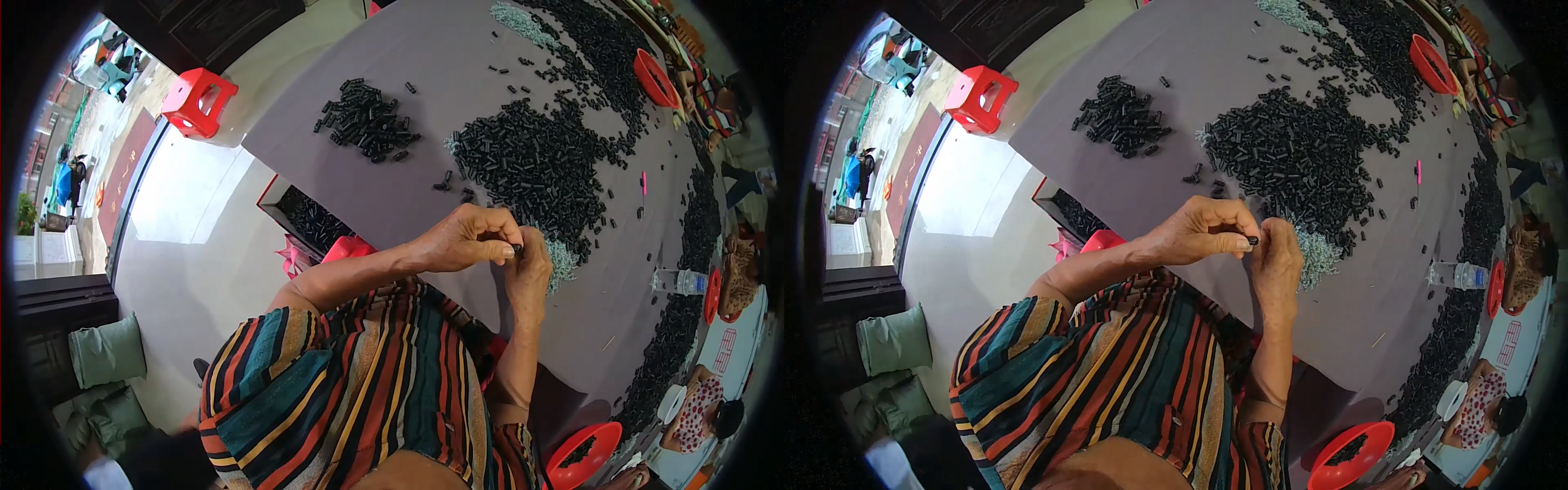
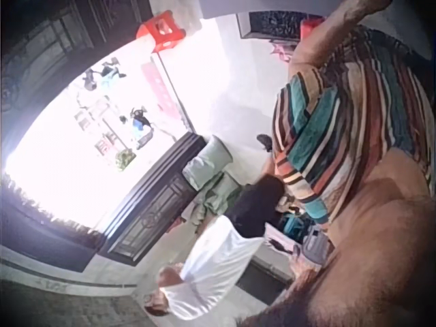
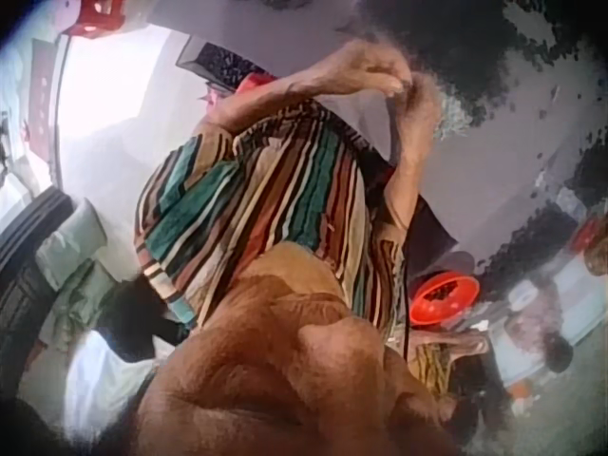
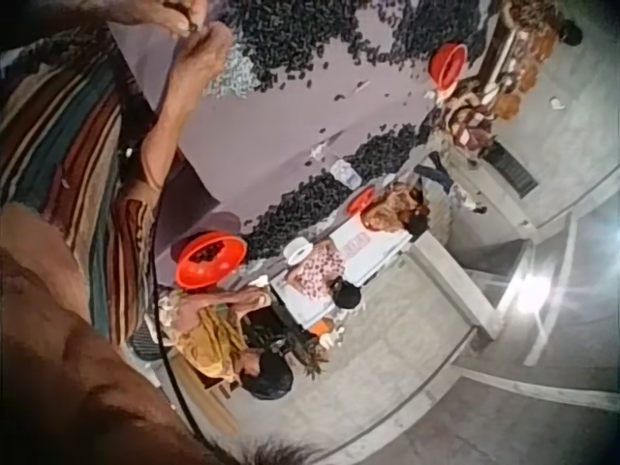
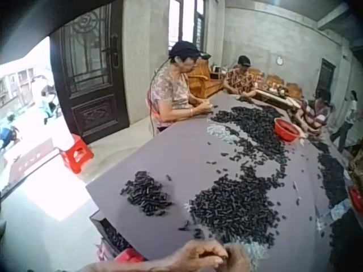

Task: The person assembles small black components by hand, inserting a smaller silver-colored piece into each black cylinder. They pick the pieces from piles on a table and place the finished assemblies into a box.

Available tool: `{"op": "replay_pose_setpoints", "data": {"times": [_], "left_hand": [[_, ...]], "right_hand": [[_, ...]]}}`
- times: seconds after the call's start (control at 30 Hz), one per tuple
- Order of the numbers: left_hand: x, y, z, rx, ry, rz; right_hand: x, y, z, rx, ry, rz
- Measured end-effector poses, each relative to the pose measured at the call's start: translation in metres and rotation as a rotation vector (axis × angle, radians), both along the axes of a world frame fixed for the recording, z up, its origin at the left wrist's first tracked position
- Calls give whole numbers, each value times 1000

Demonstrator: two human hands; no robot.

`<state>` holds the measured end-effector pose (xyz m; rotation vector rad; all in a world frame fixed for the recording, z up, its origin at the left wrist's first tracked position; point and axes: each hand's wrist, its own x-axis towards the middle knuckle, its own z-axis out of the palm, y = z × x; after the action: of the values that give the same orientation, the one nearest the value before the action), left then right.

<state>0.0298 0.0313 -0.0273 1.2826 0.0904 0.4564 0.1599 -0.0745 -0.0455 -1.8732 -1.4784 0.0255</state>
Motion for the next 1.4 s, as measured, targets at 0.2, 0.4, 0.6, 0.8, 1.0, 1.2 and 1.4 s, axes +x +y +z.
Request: {"op": "replay_pose_setpoints", "data": {"times": [0.2,0.4,0.6,0.8,1.0,1.2,1.4], "left_hand": [[-3,2,3,34,-9,2],[-1,1,3,13,-2,-17],[-1,0,3,-82,-114,-28],[-17,37,24,-183,-116,460],[-28,49,31,-241,-126,575],[-25,43,30,-304,-114,517],[-27,46,26,-323,-124,520]], "right_hand": [[-4,-5,14,81,443,-67],[0,-9,22,387,774,68],[1,-5,14,77,558,41],[-7,1,8,-193,17,18],[-7,11,9,-52,40,-52],[-7,41,8,-78,-28,49],[-16,80,-3,-115,-130,160]]}}
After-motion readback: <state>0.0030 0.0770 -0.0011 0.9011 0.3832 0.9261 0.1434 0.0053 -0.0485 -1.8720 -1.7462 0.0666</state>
